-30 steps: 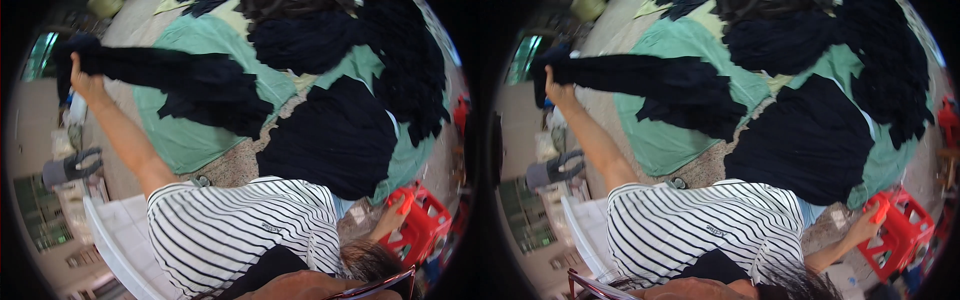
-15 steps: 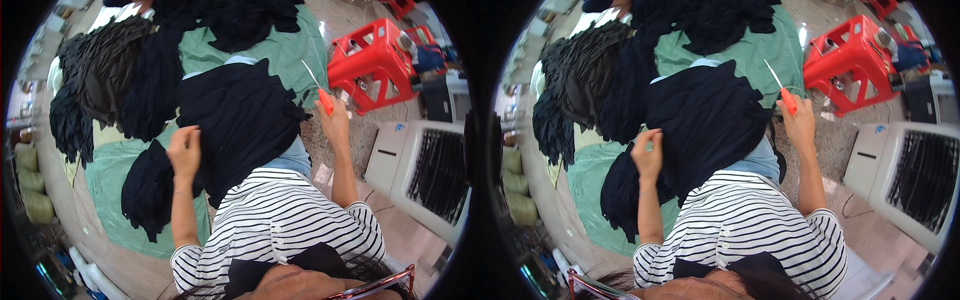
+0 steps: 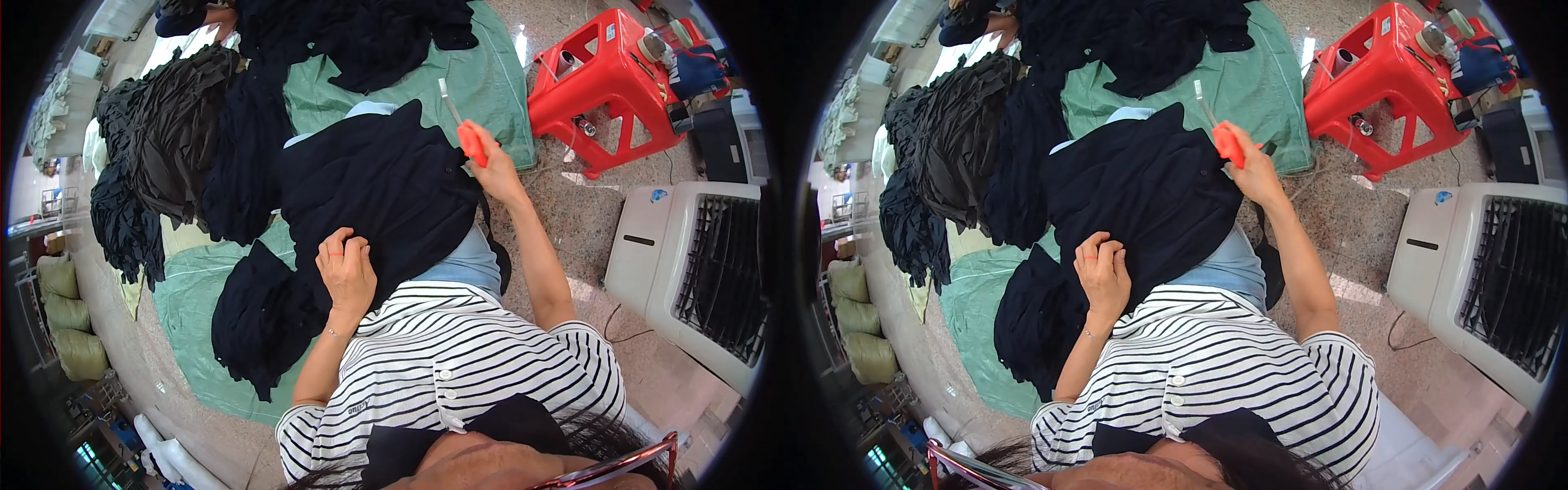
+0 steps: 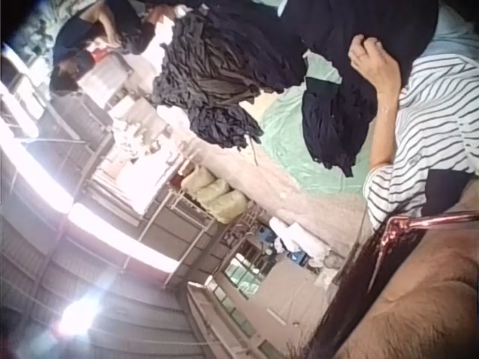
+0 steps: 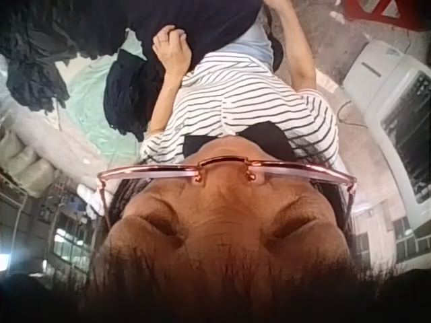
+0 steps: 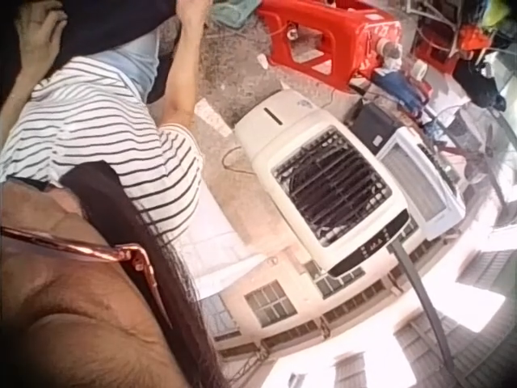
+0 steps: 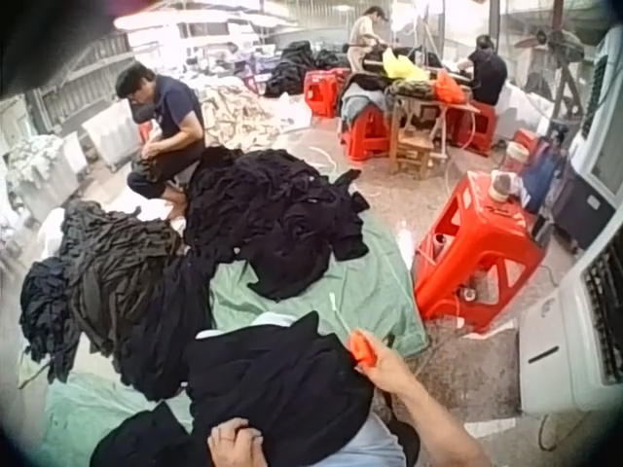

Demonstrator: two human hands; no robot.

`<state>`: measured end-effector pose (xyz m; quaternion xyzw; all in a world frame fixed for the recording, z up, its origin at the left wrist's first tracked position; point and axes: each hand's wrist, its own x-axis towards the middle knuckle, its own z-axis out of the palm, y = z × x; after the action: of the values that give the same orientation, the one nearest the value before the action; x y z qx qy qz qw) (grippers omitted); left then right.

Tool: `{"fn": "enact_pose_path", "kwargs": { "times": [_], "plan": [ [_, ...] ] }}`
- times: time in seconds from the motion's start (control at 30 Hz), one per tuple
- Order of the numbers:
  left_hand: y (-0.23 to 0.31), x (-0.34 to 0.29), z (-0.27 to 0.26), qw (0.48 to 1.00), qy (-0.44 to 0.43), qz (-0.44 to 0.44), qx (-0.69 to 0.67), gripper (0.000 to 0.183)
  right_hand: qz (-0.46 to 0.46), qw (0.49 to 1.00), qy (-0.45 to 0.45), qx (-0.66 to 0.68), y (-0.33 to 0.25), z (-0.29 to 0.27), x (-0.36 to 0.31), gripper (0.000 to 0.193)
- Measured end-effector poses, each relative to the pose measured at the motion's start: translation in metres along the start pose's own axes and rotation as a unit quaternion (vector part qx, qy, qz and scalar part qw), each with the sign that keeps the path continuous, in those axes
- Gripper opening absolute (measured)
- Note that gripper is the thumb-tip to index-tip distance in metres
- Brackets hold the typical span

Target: Sorting through piles of dark fabric and using scissors to trim loose threads from shirts.

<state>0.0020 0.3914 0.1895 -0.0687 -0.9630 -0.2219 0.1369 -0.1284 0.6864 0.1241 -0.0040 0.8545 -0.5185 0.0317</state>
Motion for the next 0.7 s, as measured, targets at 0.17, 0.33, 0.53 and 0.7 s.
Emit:
{"fn": "enact_pose_path", "kwargs": {
  "times": [0.17,0.33,0.53,0.7],
  "plan": [
    [-0.010,0.007,-0.019,0.904,0.052,-0.224,-0.360,0.006,0.016,1.000,0.001,-0.018,0.011,0.021,0.031,0.066],
    [-0.047,0.044,-0.089,0.955,0.206,-0.056,-0.204,0.010,-0.116,0.986,0.119,-0.001,-0.069,-0.007,0.032,0.054],
    [-0.081,0.059,-0.130,0.959,0.196,-0.089,-0.183,0.003,-0.276,0.943,0.188,0.005,-0.130,-0.010,0.028,0.056],
    [-0.105,0.042,-0.079,0.993,-0.017,-0.096,0.063,0.009,-0.168,0.971,0.077,-0.155,-0.091,-0.001,0.018,0.055]
  ]
}}
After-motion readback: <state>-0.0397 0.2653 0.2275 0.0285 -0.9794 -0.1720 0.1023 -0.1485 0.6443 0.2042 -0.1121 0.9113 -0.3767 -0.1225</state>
